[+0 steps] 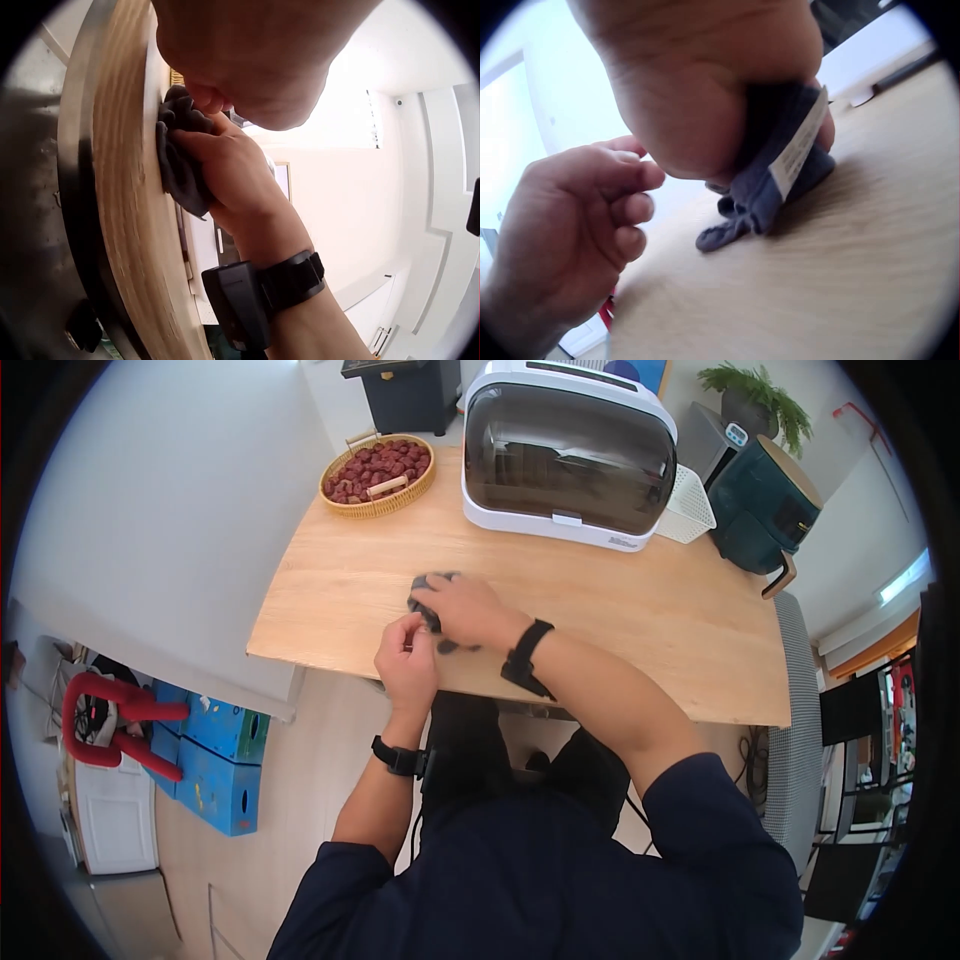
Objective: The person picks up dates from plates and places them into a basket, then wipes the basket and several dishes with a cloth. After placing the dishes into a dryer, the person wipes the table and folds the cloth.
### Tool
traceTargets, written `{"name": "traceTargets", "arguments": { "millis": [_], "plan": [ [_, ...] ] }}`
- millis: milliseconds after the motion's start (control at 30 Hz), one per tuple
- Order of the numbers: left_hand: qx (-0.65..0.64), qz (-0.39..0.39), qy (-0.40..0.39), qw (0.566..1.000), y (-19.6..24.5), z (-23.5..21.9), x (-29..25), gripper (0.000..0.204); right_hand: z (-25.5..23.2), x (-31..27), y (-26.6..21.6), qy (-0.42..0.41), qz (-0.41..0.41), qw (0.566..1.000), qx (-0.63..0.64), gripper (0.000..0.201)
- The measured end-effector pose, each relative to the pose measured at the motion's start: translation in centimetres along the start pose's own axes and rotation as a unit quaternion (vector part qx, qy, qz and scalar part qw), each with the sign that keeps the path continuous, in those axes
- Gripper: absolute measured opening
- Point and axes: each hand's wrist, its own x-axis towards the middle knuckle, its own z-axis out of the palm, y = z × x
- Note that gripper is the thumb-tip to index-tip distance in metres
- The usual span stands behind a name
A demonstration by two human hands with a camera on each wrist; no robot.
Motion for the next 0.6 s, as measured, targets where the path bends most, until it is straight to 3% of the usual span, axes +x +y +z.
{"name": "traceTargets", "arguments": {
  "millis": [33,67,100,133,167,200,267,300,333,400,433,500,567,600],
  "plan": [
    [0.022,0.011,-0.008,1.000,1.6,-0.4,-0.1,0.025,-0.4,-0.1,-0.8,-0.043,0.016,0.996,0.070,0.064],
    [0.043,0.022,-0.017,0.999,2.5,-0.5,-0.1,0.031,-0.8,-0.1,-1.1,-0.042,0.012,0.997,0.069,0.064],
    [0.043,0.022,-0.014,0.999,2.2,-0.5,0.2,0.031,-1.3,-0.5,-1.0,-0.032,0.037,0.983,0.179,0.061],
    [0.138,0.098,-0.055,0.984,1.6,-0.4,0.6,0.036,-1.9,-1.0,-0.7,-0.023,0.062,0.956,0.287,0.058],
    [0.230,0.171,-0.094,0.953,1.2,-0.3,1.0,0.040,-2.6,-1.5,-0.2,-0.050,0.120,0.923,0.362,0.069],
    [0.230,0.170,-0.089,0.954,1.3,0.1,1.2,0.040,-2.8,-2.3,0.6,-0.053,0.116,0.924,0.361,0.069],
    [0.295,0.158,-0.176,0.926,2.3,1.2,1.6,0.054,-2.5,-4.4,2.1,0.032,0.157,0.889,0.428,0.068],
    [0.369,0.181,-0.204,0.889,2.8,1.4,2.1,0.062,-2.5,-5.5,2.7,0.051,0.199,0.877,0.435,0.063],
    [0.368,0.180,-0.200,0.890,2.7,1.8,3.0,0.062,-2.6,-6.5,3.7,0.072,0.239,0.863,0.440,0.059],
    [0.452,0.175,-0.233,0.843,2.3,2.5,5.0,0.067,0.6,-8.2,8.1,0.136,0.287,0.854,0.413,0.049],
    [0.440,0.203,-0.218,0.847,1.5,3.0,6.7,0.057,-0.5,-8.7,8.5,0.136,0.287,0.854,0.413,0.049],
    [0.420,0.182,-0.234,0.858,-0.3,3.7,11.1,0.050,-2.4,-9.2,9.1,0.117,0.404,0.755,0.503,0.034],
    [0.398,0.164,-0.247,0.868,-0.9,5.2,14.5,0.043,-1.9,-9.3,9.5,0.129,0.393,0.752,0.512,0.029],
    [0.388,0.182,-0.211,0.879,-1.0,6.0,15.9,0.038,-1.6,-9.4,9.6,0.141,0.383,0.749,0.522,0.026]
  ]
}}
